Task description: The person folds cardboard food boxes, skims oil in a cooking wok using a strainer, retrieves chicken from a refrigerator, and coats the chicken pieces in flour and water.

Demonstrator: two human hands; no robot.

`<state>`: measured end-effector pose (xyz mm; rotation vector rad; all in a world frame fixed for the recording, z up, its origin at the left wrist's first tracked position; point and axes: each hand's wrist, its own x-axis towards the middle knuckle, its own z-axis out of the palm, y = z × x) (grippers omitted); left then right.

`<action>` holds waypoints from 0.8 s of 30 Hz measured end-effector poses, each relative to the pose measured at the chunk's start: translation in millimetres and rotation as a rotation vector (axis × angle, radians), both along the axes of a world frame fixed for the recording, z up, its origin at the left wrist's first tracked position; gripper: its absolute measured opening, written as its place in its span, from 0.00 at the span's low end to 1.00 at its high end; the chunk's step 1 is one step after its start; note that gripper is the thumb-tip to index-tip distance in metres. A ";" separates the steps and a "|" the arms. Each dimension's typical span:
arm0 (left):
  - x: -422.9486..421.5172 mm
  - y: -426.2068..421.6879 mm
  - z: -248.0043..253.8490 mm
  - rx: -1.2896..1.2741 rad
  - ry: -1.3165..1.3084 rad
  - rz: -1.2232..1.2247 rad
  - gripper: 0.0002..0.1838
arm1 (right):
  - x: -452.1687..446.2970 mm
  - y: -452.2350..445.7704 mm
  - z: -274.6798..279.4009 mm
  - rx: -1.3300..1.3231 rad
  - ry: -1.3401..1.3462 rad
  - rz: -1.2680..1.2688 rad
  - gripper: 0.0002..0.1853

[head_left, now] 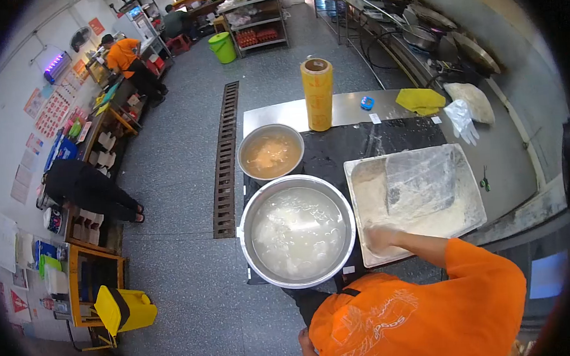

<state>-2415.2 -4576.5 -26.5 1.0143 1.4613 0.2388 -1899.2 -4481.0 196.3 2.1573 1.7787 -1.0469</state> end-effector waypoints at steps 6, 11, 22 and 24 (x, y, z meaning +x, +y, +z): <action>-2.6 -1.1 1.0 0.164 0.004 -0.048 0.17 | 34.3 -2.1 22.3 0.010 0.415 -0.075 0.38; 3.6 -0.3 16.4 -0.101 -0.173 0.192 0.17 | -5.3 -18.2 8.0 0.065 0.090 -0.096 0.30; 3.4 -9.3 36.5 -0.210 -0.197 0.244 0.17 | 29.7 -1.5 -19.9 0.502 -0.206 0.248 0.19; 2.9 -11.5 39.9 -0.222 -0.197 0.239 0.17 | 15.1 -6.2 -32.1 0.307 -0.328 0.292 0.19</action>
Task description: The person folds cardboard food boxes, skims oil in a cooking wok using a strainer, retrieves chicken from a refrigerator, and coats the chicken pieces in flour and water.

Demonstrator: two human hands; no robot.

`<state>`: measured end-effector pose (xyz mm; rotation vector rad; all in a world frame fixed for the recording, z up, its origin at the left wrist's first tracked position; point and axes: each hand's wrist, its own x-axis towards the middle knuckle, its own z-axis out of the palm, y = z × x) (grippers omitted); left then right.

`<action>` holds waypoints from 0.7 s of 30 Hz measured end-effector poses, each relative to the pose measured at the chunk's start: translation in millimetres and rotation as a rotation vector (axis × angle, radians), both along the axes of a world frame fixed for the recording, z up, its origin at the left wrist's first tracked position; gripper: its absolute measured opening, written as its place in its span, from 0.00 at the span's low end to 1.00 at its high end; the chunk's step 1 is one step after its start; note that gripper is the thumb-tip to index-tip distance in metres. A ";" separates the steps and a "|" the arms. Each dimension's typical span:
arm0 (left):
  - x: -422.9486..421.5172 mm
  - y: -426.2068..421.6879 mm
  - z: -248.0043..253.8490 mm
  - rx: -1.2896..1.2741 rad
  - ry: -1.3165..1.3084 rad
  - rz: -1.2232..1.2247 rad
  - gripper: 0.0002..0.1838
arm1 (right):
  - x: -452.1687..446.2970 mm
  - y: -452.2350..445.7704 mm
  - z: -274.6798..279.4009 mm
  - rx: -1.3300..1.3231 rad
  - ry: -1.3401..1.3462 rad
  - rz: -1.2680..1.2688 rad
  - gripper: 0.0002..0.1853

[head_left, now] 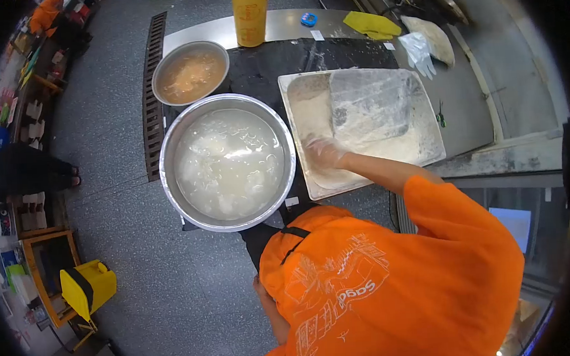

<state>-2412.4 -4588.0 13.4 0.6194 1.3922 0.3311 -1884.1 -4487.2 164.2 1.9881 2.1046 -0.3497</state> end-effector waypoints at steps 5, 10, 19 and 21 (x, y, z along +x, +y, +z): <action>-5.2 -3.0 0.9 -0.017 -0.009 0.013 0.17 | 7.7 -4.2 53.3 0.058 0.534 0.120 0.28; -8.9 -4.4 -0.6 -0.033 -0.015 0.020 0.17 | -24.9 6.4 94.1 -0.534 0.397 -0.427 0.39; -10.3 12.4 -3.5 -0.028 -0.036 0.030 0.17 | -16.2 5.7 89.5 -0.482 0.501 -0.464 0.35; -0.6 18.7 12.8 -0.033 -0.003 0.005 0.17 | -23.8 -0.4 83.9 -0.405 0.451 -0.329 0.33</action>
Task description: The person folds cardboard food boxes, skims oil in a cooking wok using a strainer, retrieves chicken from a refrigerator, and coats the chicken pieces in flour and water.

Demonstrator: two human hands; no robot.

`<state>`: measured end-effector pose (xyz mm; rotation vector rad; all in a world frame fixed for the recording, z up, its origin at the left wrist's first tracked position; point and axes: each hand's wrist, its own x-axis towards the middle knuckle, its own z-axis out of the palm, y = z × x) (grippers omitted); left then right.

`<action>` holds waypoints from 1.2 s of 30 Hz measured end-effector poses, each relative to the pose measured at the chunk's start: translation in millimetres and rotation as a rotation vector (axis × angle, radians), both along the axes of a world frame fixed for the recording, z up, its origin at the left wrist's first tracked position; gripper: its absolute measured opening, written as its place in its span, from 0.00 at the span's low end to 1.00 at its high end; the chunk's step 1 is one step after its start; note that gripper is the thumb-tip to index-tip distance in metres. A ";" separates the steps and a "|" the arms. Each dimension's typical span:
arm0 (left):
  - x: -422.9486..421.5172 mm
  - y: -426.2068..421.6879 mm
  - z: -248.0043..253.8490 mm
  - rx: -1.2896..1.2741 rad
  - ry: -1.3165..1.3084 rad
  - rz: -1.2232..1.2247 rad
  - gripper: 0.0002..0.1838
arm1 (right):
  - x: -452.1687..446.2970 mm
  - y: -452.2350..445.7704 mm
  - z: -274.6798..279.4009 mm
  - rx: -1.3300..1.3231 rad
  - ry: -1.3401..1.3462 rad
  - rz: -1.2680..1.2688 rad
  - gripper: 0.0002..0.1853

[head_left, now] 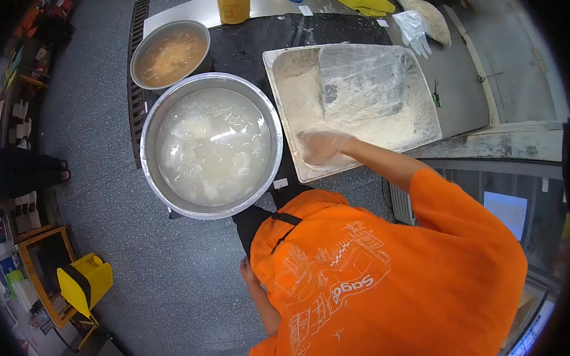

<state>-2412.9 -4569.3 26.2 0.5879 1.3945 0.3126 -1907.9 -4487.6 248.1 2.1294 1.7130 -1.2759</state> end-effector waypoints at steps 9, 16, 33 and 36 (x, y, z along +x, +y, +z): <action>-3.6 -1.5 -15.2 0.009 -0.019 0.062 0.17 | 17.8 3.6 0.0 -0.014 0.000 -0.219 0.33; -5.2 -10.7 -13.8 -0.017 -0.067 0.040 0.17 | 17.5 -4.9 -19.1 0.392 -0.065 0.083 0.30; 2.8 -12.7 -9.9 -0.037 -0.023 0.141 0.16 | 8.8 10.5 41.8 0.106 0.081 -0.064 0.31; -4.4 -13.3 -24.8 0.033 -0.037 0.067 0.14 | 4.6 5.1 6.6 -0.061 0.001 0.070 0.30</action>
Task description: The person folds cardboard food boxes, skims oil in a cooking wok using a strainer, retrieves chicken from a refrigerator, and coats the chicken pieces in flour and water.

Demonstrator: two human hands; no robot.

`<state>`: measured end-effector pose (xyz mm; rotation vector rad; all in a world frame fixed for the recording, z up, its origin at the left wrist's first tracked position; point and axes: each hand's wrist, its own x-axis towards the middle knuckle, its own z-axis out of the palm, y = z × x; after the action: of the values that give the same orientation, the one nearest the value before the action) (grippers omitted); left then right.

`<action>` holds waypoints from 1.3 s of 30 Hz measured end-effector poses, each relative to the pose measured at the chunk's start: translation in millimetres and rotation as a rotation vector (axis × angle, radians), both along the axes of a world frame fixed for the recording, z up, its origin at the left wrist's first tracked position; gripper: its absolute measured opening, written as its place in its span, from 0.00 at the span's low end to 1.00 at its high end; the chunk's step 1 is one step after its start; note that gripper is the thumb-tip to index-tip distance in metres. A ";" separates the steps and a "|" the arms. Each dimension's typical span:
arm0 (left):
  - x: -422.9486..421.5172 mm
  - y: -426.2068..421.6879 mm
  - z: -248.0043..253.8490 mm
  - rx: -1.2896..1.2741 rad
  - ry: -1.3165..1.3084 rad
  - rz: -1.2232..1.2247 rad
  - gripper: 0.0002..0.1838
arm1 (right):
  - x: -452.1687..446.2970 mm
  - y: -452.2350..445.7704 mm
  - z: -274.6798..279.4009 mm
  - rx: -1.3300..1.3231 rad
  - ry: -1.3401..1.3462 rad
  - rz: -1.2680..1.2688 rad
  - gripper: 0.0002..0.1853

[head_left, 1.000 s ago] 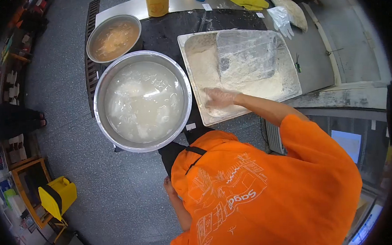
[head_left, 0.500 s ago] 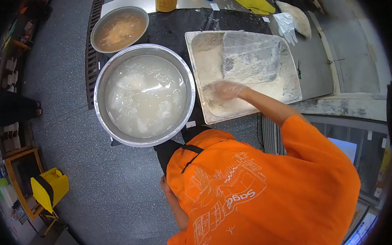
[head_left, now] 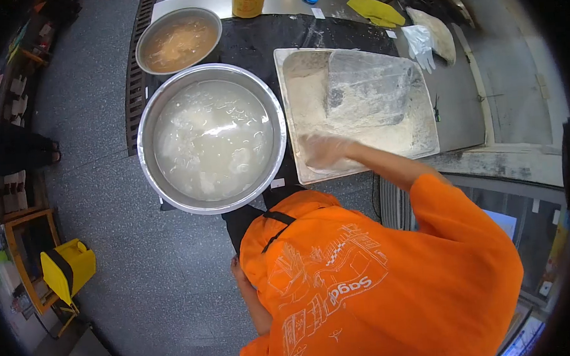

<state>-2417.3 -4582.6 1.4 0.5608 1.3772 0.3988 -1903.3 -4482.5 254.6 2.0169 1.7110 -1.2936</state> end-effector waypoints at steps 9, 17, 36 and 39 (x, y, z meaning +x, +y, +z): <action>10.9 2.8 15.6 -0.037 0.044 -0.056 0.11 | -1.8 0.4 0.9 -0.154 -0.065 -0.154 0.28; 11.0 5.8 28.2 -0.015 -0.094 -0.006 0.12 | 16.0 -14.6 -18.7 0.216 0.238 -0.114 0.33; -13.1 -12.2 -15.2 -0.022 -0.122 0.047 0.18 | -6.2 -10.1 -2.3 0.132 -0.008 0.060 0.30; 1.3 -2.9 8.6 -0.058 -0.068 0.041 0.16 | -12.5 -4.4 0.5 0.027 0.119 -0.069 0.32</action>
<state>-2416.0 -4585.5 10.0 0.4674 1.3330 0.4061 -1915.9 -4486.9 255.1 2.0692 1.7321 -1.4471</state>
